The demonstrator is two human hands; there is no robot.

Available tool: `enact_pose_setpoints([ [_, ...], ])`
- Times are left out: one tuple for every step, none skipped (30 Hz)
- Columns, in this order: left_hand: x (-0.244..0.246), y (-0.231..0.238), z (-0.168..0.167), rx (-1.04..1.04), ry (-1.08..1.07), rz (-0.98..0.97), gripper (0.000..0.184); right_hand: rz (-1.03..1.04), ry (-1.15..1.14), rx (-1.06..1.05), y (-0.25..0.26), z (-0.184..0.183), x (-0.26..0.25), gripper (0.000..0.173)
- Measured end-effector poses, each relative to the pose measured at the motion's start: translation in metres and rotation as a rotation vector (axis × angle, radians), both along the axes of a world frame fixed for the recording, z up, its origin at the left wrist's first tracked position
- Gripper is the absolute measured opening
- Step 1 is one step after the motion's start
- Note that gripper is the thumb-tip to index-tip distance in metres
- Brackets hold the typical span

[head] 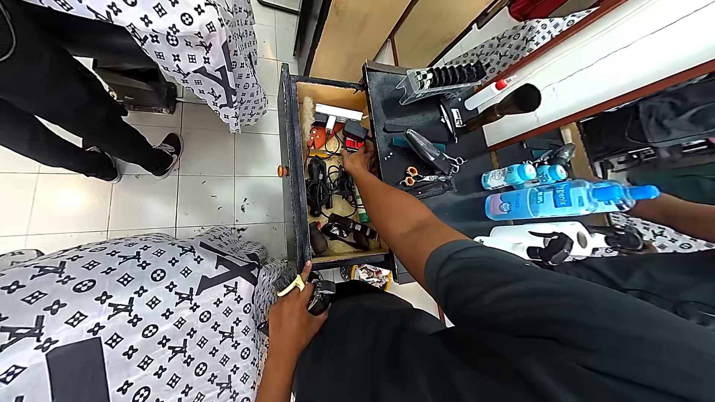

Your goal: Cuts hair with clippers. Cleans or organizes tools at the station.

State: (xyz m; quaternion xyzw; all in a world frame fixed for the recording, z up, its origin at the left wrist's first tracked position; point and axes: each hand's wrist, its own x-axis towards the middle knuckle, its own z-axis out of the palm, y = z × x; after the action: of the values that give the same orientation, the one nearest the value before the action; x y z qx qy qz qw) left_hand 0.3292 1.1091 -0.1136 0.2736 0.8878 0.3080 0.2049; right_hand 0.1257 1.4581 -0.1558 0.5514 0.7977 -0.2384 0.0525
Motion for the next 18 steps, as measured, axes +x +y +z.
enact_pose_setpoints([
  [0.000,0.000,0.000,-0.003,-0.002,-0.002,0.048,0.001,0.017,0.008,0.000,0.000,0.002,0.085],
  [0.000,0.000,0.000,-0.004,-0.001,-0.005,0.048,0.005,0.037,0.002,-0.002,0.002,0.004,0.087],
  [0.000,0.001,0.001,-0.010,-0.007,-0.009,0.048,0.019,0.054,-0.006,-0.004,0.006,0.008,0.090],
  [0.000,0.001,0.002,-0.016,-0.020,-0.012,0.048,0.038,0.091,-0.024,-0.007,0.011,0.015,0.092],
  [0.000,0.000,0.002,-0.010,-0.026,-0.008,0.048,0.068,0.148,-0.046,-0.011,0.017,0.024,0.093],
  [0.000,0.000,0.001,0.007,-0.028,0.001,0.048,0.121,0.226,-0.061,-0.016,0.023,0.038,0.091],
  [0.000,0.000,-0.001,0.032,-0.030,0.010,0.049,0.205,0.301,-0.073,-0.022,0.030,0.055,0.087],
  [0.001,-0.001,-0.004,0.077,-0.017,0.025,0.050,0.312,0.366,-0.081,-0.032,0.039,0.076,0.081],
  [0.003,-0.003,-0.007,0.136,0.011,0.047,0.051,0.430,0.407,-0.102,-0.044,0.052,0.098,0.075],
  [0.004,-0.004,-0.009,0.191,0.033,0.071,0.053,0.540,0.440,-0.128,-0.054,0.066,0.116,0.070],
  [0.004,-0.006,-0.009,0.237,0.044,0.099,0.055,0.632,0.474,-0.158,-0.062,0.078,0.131,0.065],
  [0.005,-0.007,-0.006,0.279,0.046,0.127,0.057,0.704,0.509,-0.197,-0.068,0.088,0.143,0.060],
  [0.007,-0.009,0.001,0.326,0.025,0.158,0.059,0.766,0.536,-0.246,-0.072,0.096,0.154,0.055],
  [0.008,-0.010,0.010,0.392,-0.015,0.185,0.060,0.818,0.557,-0.296,-0.076,0.103,0.162,0.047],
  [0.008,-0.011,0.022,0.493,-0.101,0.194,0.061,0.881,0.552,-0.326,-0.081,0.109,0.168,0.041],
  [0.009,-0.013,0.033,0.638,-0.255,0.170,0.059,0.978,0.504,-0.331,-0.087,0.113,0.171,0.038],
  [0.011,-0.013,0.041,0.830,-0.472,0.113,0.054,1.130,0.389,-0.313,-0.093,0.118,0.173,0.037],
  [0.013,-0.009,0.047,1.043,-0.733,0.028,0.049,1.321,0.257,-0.266,-0.100,0.122,0.174,0.035],
])
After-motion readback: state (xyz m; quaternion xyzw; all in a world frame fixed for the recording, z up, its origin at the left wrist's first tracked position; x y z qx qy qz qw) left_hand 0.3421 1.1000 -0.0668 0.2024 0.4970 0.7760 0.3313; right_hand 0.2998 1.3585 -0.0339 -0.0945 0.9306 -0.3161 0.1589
